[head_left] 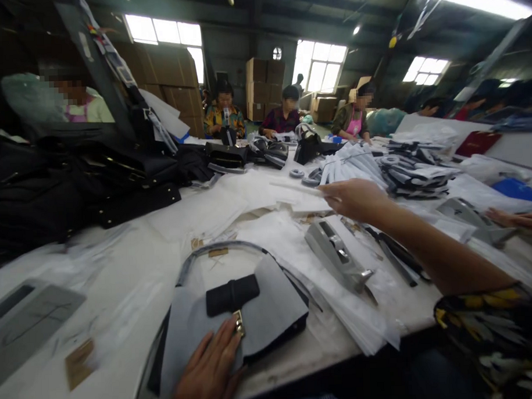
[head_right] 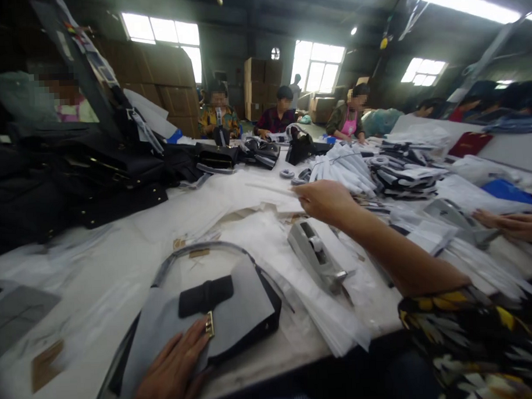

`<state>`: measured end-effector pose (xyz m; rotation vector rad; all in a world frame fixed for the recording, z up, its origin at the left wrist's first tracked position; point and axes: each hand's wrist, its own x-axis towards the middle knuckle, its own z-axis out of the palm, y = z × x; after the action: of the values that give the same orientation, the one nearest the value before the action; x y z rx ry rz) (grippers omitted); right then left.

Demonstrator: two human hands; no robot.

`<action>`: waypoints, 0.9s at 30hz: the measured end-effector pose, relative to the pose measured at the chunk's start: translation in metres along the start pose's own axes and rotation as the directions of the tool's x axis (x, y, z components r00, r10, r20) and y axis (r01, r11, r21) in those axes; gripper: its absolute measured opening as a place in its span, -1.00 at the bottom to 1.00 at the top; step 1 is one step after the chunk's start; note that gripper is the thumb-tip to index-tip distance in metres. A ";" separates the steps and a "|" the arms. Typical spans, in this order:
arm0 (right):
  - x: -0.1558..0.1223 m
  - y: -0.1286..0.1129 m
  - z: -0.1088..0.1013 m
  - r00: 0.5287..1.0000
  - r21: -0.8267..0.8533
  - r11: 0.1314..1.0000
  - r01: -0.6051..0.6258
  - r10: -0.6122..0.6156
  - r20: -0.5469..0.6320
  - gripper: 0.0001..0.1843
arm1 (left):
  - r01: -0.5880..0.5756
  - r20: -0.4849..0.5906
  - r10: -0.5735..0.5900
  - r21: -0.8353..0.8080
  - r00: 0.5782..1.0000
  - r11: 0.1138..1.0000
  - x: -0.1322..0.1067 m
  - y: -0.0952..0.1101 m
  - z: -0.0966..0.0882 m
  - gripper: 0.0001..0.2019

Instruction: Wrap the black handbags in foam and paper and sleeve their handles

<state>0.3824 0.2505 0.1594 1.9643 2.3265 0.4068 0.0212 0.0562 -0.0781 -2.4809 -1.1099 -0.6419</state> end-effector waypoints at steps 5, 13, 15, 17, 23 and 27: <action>-0.084 -0.108 0.029 0.741 0.362 0.647 0.671 -0.588 -0.324 -0.49 | 0.132 0.113 -0.125 -0.057 0.986 0.990 0.003 0.014 -0.012 -0.59; -0.134 -0.177 0.111 0.656 0.333 0.575 0.748 -0.719 -0.231 -0.51 | 0.240 0.139 -0.238 0.001 0.961 0.971 -0.012 0.023 -0.004 -0.72; -0.139 -0.180 0.117 0.695 0.335 0.620 0.710 -0.692 -0.192 -0.48 | 0.238 0.164 -0.229 -0.035 0.959 0.971 -0.006 0.022 -0.008 -0.71; -0.144 -0.185 0.118 0.722 0.333 0.651 0.682 -0.671 -0.167 -0.45 | 0.240 0.168 -0.226 -0.063 0.960 0.969 -0.001 0.020 -0.012 -0.71; -0.152 -0.195 0.119 0.762 0.323 0.699 0.639 -0.631 -0.142 -0.44 | 0.229 0.087 -0.223 -0.062 0.971 0.972 0.000 0.030 -0.029 -0.69; -0.152 -0.197 0.119 0.759 0.347 0.681 0.644 -0.626 -0.181 -0.45 | 0.115 -0.092 -0.122 -0.079 0.988 0.990 0.006 0.029 -0.049 -0.75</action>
<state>0.2479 0.0912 -0.0208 1.0744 3.0932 -0.0847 0.0341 0.0183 -0.0373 -2.4294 -1.2239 -0.8426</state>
